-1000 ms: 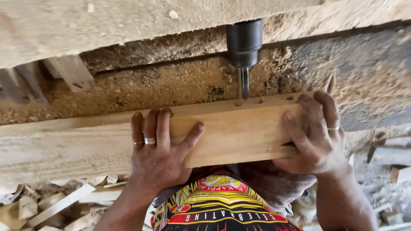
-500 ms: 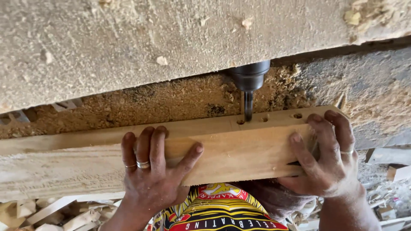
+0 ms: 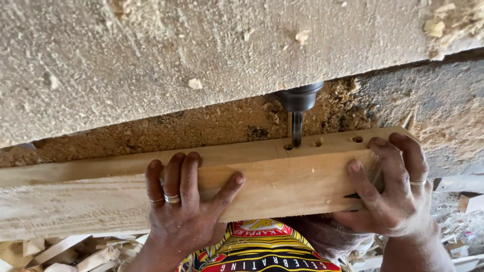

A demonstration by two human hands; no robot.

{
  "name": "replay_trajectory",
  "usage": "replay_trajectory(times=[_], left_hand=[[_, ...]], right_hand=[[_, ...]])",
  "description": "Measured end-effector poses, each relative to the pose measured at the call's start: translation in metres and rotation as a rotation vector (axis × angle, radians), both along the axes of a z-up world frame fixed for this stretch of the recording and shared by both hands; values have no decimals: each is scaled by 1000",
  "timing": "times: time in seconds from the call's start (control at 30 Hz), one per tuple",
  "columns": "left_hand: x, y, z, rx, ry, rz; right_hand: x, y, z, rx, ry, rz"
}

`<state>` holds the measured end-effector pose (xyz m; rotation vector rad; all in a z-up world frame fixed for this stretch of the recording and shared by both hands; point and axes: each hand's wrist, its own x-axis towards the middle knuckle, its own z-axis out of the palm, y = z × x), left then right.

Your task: Hammering and then drilling holes into a wooden plank using a stationary drill

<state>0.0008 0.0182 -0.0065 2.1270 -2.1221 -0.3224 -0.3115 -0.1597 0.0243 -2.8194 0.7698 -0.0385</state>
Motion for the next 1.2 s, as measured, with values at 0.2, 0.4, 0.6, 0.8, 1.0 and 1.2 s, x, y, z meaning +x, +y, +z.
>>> replay_trajectory(times=[0.2, 0.4, 0.6, 0.8, 1.0, 1.2], left_hand=[[1, 4, -6, -31, 30, -6], [2, -5, 1, -23, 17, 1], [5, -13, 12, -10, 68, -5], [8, -17, 7, -70, 51, 3], [11, -14, 5, -35, 14, -21], [10, -24, 11, -48, 37, 13]], right_hand=[[-5, 0, -8, -47, 4, 13], [-8, -6, -20, -106, -71, 74], [3, -8, -6, -112, 35, 64], [3, -13, -10, -140, 40, 96], [15, -20, -2, -79, 5, 83], [13, -26, -8, -135, 20, 79]])
